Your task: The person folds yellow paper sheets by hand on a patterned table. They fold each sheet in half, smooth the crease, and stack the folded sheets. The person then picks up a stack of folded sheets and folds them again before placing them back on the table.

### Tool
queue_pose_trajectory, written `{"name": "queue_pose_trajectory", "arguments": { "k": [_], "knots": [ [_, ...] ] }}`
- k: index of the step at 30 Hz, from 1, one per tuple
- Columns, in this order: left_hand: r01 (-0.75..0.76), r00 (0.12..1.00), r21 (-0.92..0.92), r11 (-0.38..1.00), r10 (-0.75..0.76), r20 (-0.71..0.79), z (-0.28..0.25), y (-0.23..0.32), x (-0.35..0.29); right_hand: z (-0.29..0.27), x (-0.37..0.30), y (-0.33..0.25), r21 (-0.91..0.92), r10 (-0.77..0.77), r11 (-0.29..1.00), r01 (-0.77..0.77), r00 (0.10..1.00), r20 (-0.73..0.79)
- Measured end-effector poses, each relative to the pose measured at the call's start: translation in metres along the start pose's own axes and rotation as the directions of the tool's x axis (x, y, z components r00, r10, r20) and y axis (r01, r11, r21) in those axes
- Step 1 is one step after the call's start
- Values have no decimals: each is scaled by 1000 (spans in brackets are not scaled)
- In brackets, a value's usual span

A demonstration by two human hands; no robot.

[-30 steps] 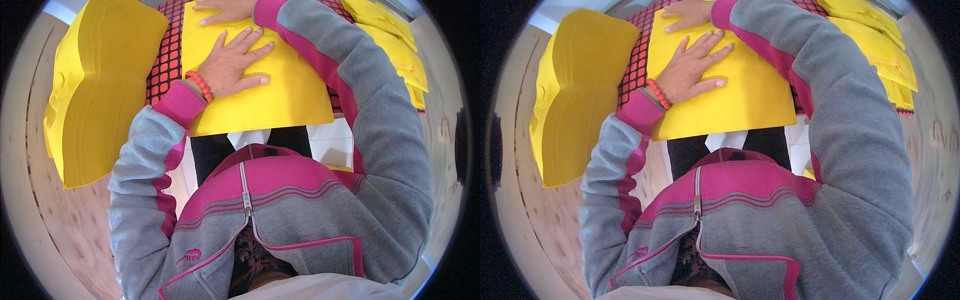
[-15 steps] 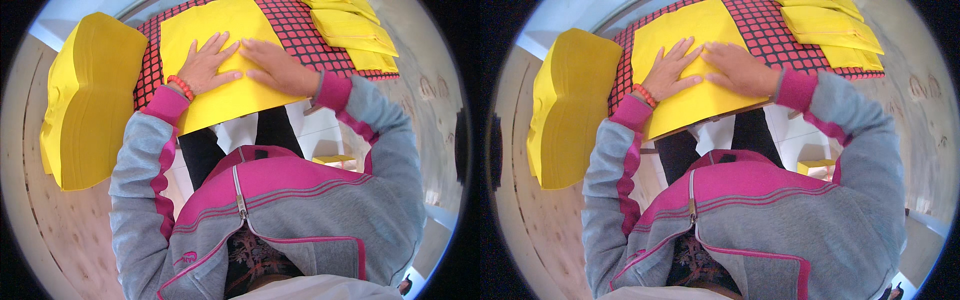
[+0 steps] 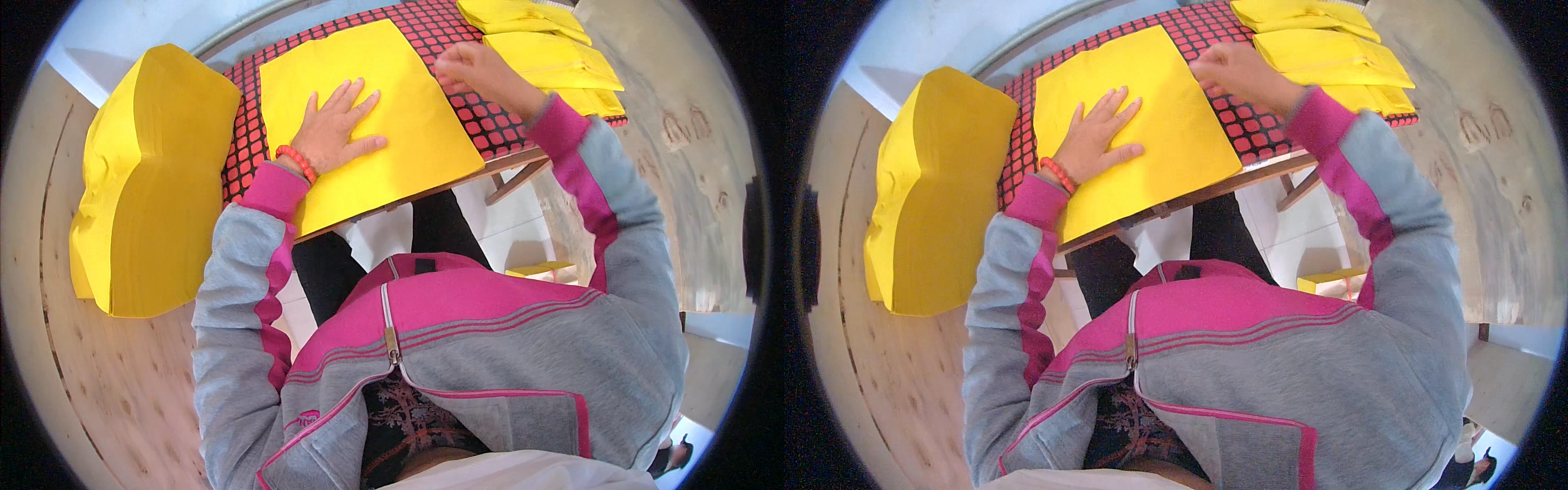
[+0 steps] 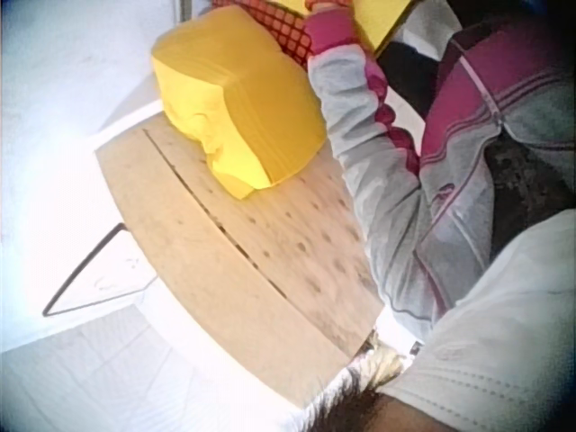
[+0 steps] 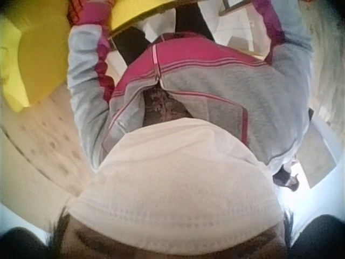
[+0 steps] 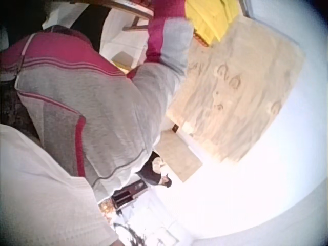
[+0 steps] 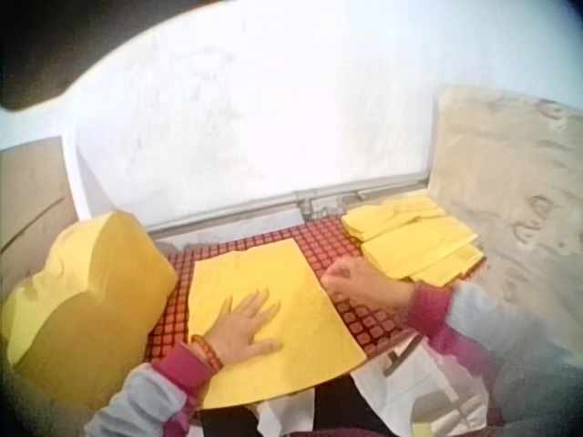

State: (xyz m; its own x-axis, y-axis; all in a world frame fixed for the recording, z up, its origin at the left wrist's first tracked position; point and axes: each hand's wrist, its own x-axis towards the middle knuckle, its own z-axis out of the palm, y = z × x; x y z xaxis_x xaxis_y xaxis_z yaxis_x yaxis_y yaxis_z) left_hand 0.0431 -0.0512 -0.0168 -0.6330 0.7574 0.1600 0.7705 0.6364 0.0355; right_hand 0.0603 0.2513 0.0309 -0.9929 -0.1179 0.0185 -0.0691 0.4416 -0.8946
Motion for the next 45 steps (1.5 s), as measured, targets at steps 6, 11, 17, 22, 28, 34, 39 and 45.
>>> {"name": "queue_pose_trajectory", "arguments": {
  "k": [6,11,17,22,28,34,39,45],
  "knots": [
    [8,1000,-10,1000,-8,-5,-1,0,-2,-2,94,8,-99,253,962,-253,967,-16],
    [5,999,14,1000,-4,-32,2,0,-1,5,112,15,-83,380,923,-377,925,21],
    [8,999,25,1000,-7,-36,1,1,-1,5,121,17,37,477,876,-480,876,77],
    [8,999,13,1000,-7,-38,1,1,-1,10,125,9,-22,470,881,-473,869,153],
    [7,1000,-3,1000,-7,-30,0,1,-1,21,115,-9,-94,348,936,-339,932,105],
    [16,1000,-36,999,-17,-13,-1,2,0,15,99,-8,230,357,871,-433,881,309],
    [22,1000,-40,999,-22,-12,-2,1,-1,9,80,6,303,417,823,-480,873,252],
    [8,999,-17,1000,-9,-31,2,0,0,11,72,-6,-50,460,886,-461,858,229]
  ]
}}
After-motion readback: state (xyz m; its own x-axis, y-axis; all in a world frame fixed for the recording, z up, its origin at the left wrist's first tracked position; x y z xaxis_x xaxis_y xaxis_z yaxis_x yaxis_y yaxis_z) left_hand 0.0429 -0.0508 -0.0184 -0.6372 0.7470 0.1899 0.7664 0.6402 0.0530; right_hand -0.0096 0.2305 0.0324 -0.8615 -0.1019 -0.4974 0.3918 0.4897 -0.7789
